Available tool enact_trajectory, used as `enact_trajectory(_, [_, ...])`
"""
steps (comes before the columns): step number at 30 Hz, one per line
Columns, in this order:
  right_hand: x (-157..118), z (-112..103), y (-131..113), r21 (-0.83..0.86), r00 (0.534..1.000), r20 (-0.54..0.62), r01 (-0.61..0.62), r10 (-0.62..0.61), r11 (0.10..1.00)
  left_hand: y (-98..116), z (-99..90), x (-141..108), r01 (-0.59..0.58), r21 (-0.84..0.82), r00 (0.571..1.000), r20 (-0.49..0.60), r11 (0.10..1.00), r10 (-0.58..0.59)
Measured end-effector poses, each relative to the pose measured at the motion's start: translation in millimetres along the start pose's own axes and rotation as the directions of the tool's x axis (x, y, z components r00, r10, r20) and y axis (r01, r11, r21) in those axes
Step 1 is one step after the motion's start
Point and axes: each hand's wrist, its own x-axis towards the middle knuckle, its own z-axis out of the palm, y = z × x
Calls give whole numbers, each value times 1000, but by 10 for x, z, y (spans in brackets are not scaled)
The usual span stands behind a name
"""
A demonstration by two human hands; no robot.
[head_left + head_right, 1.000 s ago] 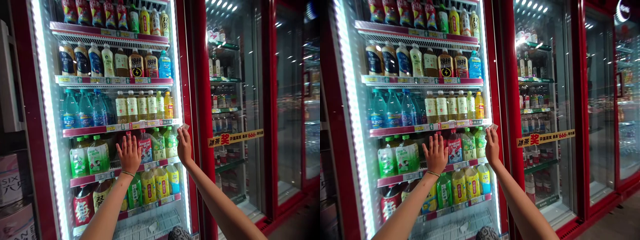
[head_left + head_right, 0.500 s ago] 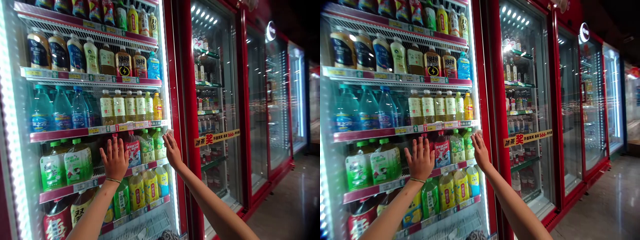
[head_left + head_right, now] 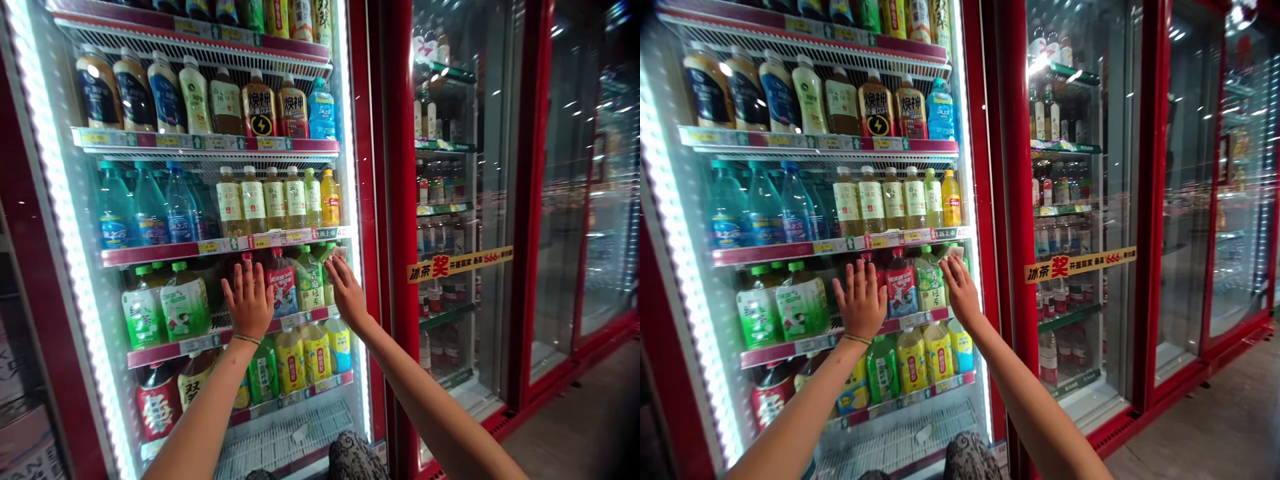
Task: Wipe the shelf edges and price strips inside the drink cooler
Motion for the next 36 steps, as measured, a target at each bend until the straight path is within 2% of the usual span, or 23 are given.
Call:
enact_trajectory(2, [13,-13,3,4,998,-28,-61,61,998,-14,-3,-6,-12,16,1000,10,1000,11])
enact_trajectory(5, [-132,5,-95,16,981,-69,-179,180,984,-20,12,-17,-23,46,1000,0,999,23])
enact_trajectory(6, [-182,23,-159,25,984,-50,-170,171,985,-18,19,-21,-24,52,1000,-8,998,24])
enact_trajectory(8, [-220,64,-293,54,997,20,-77,76,996,-16,23,-26,-25,53,1000,-15,998,26])
enact_trajectory(11, [-94,110,-409,113,993,89,68,-78,991,-45,-19,-30,-37,73,999,1,997,37])
enact_trajectory(13, [16,130,-426,132,997,57,41,-49,990,-103,-83,-28,-70,104,997,28,992,68])
enact_trajectory(16, [43,164,-492,156,993,-34,-107,113,982,-234,-196,-23,-175,129,982,88,976,165])
enact_trajectory(17, [17,177,-545,167,990,-46,-125,134,978,-278,-225,-23,-212,126,974,104,969,199])
enact_trajectory(18, [-13,188,-610,178,992,-39,-109,118,978,-317,-246,-26,-240,119,967,112,963,227])
enact_trajectory(20, [-47,204,-748,196,1000,14,-8,6,980,-377,-260,-43,-275,110,960,89,955,266])
enact_trajectory(22, [-23,212,-841,202,992,61,94,-108,975,-416,-244,-80,-300,117,954,23,947,299])
enact_trajectory(23, [4,213,-860,190,990,62,112,-125,975,-430,-230,-105,-316,125,948,-10,941,319])
enact_trajectory(28, [35,215,-889,61,997,-50,-62,65,996,-473,-161,-222,-373,144,920,-72,917,385])
enact_trajectory(29, [10,219,-920,56,997,-44,-57,59,997,-471,-149,-237,-361,143,924,-76,921,374])
enact_trajectory(33, [-25,224,-1062,107,994,33,99,-103,989,-440,-116,-271,-296,136,947,-87,945,309])
enact_trajectory(36, [31,194,-1059,145,996,65,46,-55,988,-419,-108,-292,-285,127,953,-72,950,295])
